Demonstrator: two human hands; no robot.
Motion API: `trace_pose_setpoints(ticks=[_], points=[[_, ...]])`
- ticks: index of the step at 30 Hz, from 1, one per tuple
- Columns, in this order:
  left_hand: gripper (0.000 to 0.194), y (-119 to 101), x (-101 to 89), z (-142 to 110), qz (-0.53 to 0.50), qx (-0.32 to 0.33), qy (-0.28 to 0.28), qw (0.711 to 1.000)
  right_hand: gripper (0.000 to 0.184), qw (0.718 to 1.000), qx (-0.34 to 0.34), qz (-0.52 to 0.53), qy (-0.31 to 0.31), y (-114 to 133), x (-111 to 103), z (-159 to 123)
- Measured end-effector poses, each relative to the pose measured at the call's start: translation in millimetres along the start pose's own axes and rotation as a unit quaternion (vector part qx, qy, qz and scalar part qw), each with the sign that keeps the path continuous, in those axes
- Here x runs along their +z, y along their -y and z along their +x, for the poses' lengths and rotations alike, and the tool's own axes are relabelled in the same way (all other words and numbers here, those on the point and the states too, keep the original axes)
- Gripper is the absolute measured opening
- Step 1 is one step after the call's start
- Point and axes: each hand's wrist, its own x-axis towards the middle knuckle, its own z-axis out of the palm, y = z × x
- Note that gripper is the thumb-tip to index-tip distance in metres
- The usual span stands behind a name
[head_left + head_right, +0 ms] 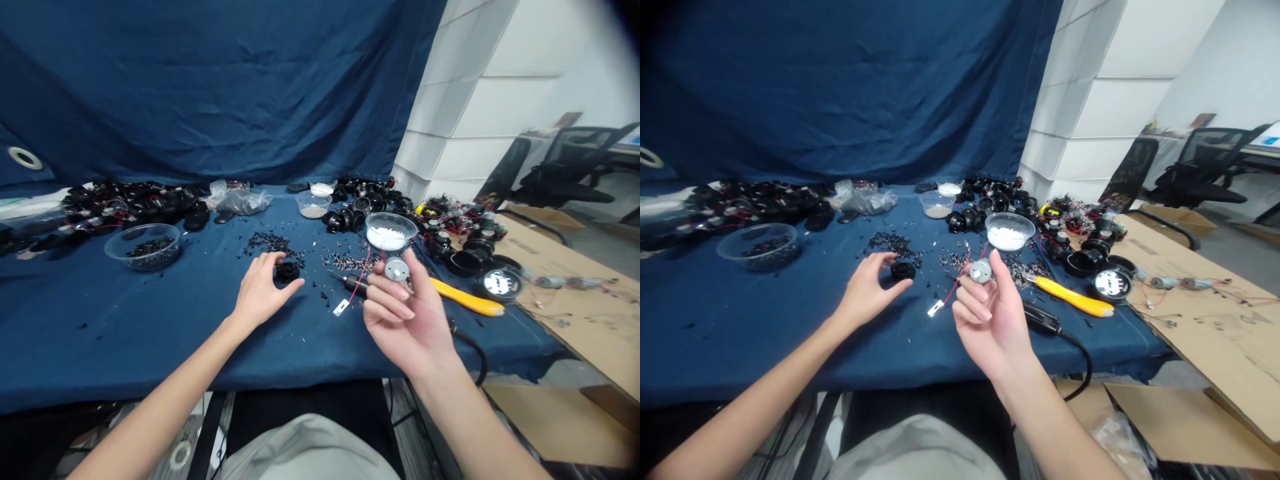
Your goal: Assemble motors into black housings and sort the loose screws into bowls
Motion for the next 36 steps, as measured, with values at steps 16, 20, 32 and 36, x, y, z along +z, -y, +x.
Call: trace_pose_setpoints(ticks=[16, 20, 32, 36], points=[[0.046, 32.4, 31.8, 15.4, 0.005, 0.103, 0.055, 0.993, 0.024, 0.808, -0.244, -0.536, 0.007, -68.9, -41.7, 78.5], [0.043, 29.5, 33.4, 13.2, 0.002, 0.109, 0.052, 0.993, 0.022, 0.78, -0.221, -0.584, 0.047, -82.8, -49.3, 85.3], [0.04, 29.1, 34.7, 11.1, 0.014, 0.107, 0.053, 0.993, 0.019, 0.732, -0.21, -0.643, 0.081, -87.3, -52.3, 82.1], [0.04, 30.3, 36.3, 12.1, 0.011, 0.11, 0.054, 0.992, 0.021, 0.735, -0.213, -0.639, 0.071, -89.0, -53.3, 82.3]])
